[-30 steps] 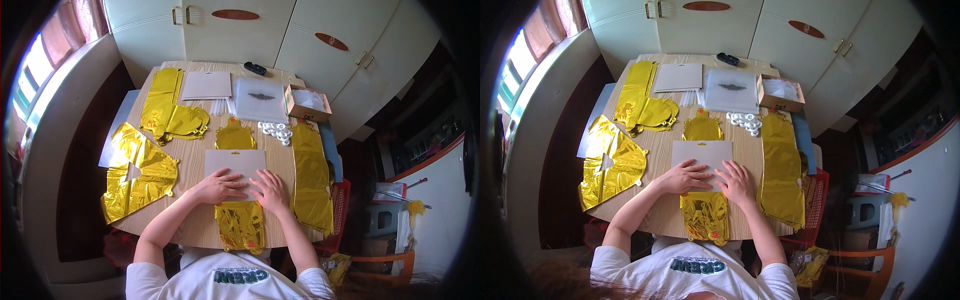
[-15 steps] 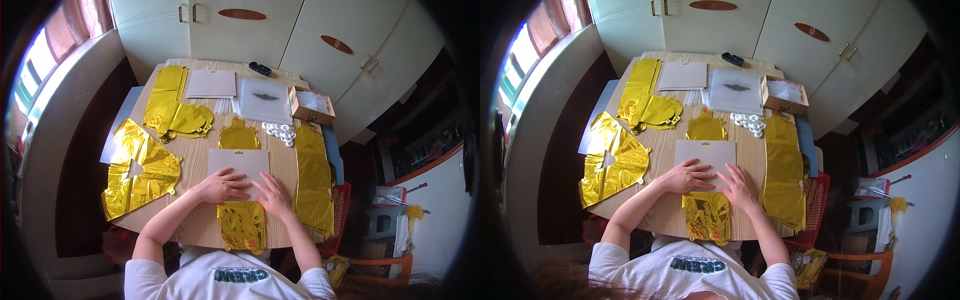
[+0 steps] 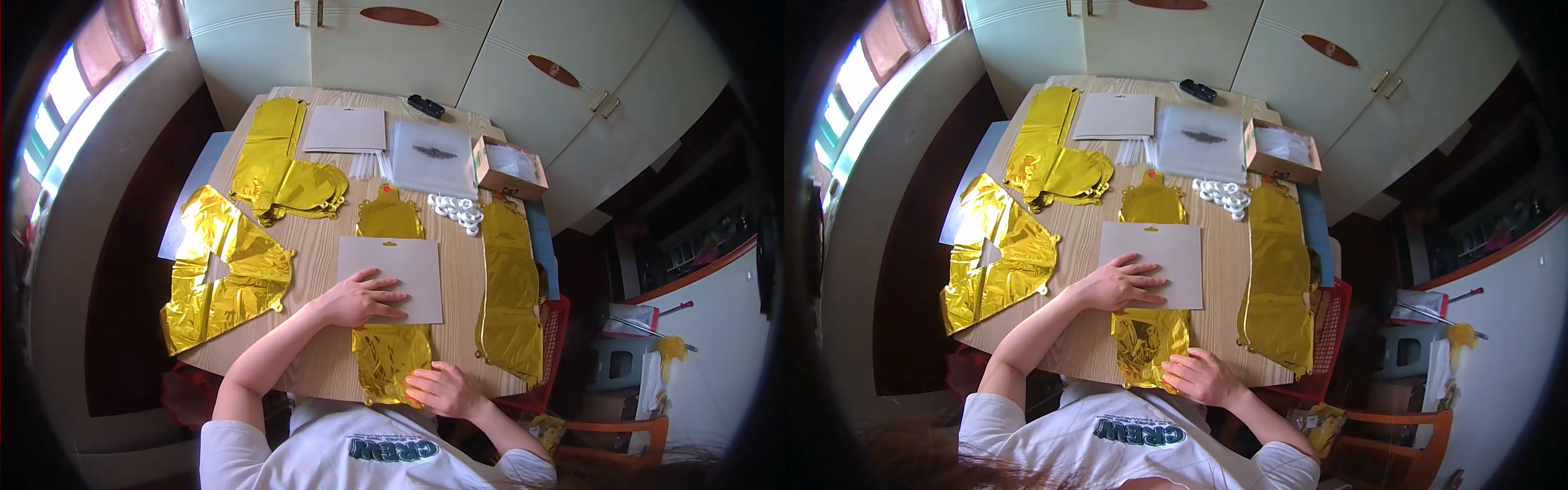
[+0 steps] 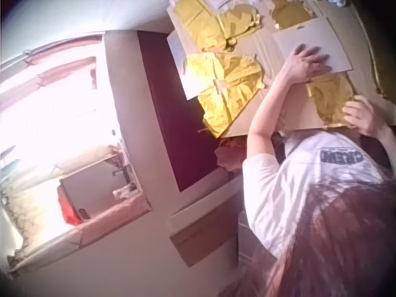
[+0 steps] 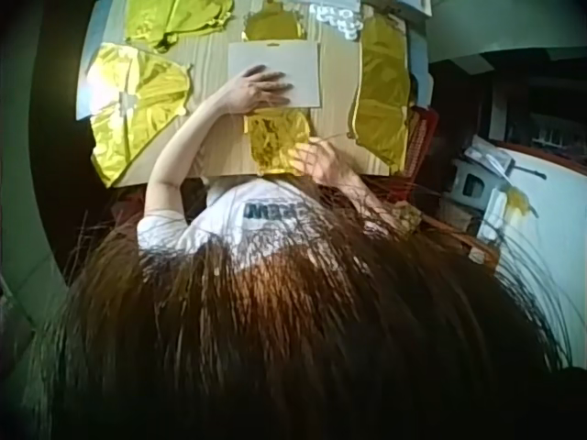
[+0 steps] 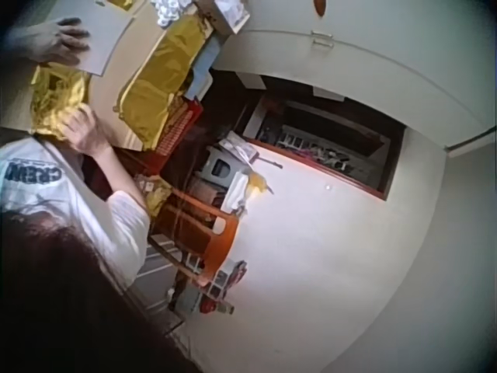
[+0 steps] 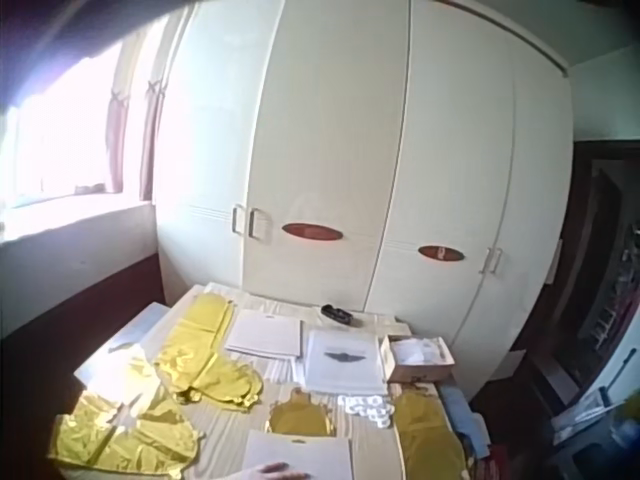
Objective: Folding and stacking gold-colored sheets of paper at a workstation.
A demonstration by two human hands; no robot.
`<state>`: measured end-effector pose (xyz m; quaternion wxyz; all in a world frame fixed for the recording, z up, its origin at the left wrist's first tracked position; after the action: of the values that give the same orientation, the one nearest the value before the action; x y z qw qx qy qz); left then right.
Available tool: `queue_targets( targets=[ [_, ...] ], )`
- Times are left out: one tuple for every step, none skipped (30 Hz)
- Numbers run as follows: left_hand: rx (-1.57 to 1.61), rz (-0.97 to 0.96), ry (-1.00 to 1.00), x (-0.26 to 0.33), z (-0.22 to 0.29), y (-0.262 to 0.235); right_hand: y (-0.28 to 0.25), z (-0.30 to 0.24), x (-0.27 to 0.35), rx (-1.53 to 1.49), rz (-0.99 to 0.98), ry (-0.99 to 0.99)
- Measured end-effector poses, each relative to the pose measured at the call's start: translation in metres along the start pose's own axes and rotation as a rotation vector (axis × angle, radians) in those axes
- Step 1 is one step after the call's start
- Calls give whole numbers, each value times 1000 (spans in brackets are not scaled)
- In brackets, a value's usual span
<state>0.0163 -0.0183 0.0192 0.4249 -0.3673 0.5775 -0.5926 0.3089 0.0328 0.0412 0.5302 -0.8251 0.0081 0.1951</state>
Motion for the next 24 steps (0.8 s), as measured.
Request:
queue_targets(
  targets=[
    [-1, -5, -1, 0, 0, 0, -1, 1, -3, 15, 17, -38],
    [-1, -7, -1, 0, 0, 0, -4, 3, -7, 32, 33, -75],
    [-2, -9, -3, 1, 0, 0, -13, 3, -19, -24, 100, -80],
    [2, -12, -5, 1, -1, 0, -22, 4, -30, -68, 135, -62],
    [6, -15, -9, 3, -1, 0, -31, 5, -41, -113, 169, -45],
    [11, -16, -6, 2, -1, 0, -42, 8, -52, -154, 204, -23],
    [21, -13, -12, 2, -2, 1, -53, 13, -65, -166, 224, -5],
    [29, -10, -18, 3, -2, 2, -58, 21, -75, -204, 266, 24],
    [36, -6, -21, 2, -4, 3, -63, 31, -84, -213, 281, 42],
    [43, 8, -19, 2, -3, 6, -67, 37, -90, -223, 295, 60],
    [49, 23, -21, 2, -2, 6, -69, 39, -94, -265, 234, 49],
    [55, 37, -24, 3, -2, 4, -71, 40, -98, -307, 173, 37],
    [0, -5, -9, 3, -2, 3, -72, 41, -102, -349, 111, 25],
    [-3, 7, -8, 3, -3, 3, -66, 42, -99, -421, 26, 17],
    [0, 22, -7, 3, -2, 5, -56, 42, -91, -492, -64, 12],
    [2, 36, -6, 3, -1, 6, -48, 40, -84, -564, -154, 6],
    [-1, 27, -9, 3, 0, 7, -43, 35, -78, -575, -296, 70],
    [-4, 18, -11, 3, 0, 6, -37, 33, -71, -602, -316, 91],
    [-7, 9, -12, 2, 0, 6, -31, 31, -64, -629, -335, 114],
    [-9, 8, -13, 2, 1, 4, -26, 30, -59, -659, -351, 137],
    [-10, 6, -14, 1, 1, 2, -26, 28, -54, -731, -358, 148],
    [-11, 5, -12, 1, 1, 2, -27, 31, -52, -729, -273, 152],
    [-12, 9, -21, 3, 1, 2, -25, 37, -50, -727, -187, 145],
    [-9, 16, -24, 3, 1, 4, -22, 44, -46, -723, -100, 146]
  ],
)
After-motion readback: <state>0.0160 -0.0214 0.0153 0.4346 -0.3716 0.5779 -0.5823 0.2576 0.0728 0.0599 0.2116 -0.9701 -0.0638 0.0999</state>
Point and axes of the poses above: each hand's wrist, its own x-axis away from the middle knuckle, its own y-axis out of the palm, z = x × y, the point moved 2 cm from there along -x, towards the middle knuckle, and after that the axes turned 11 degrees about -x, right-handed, at the moved point
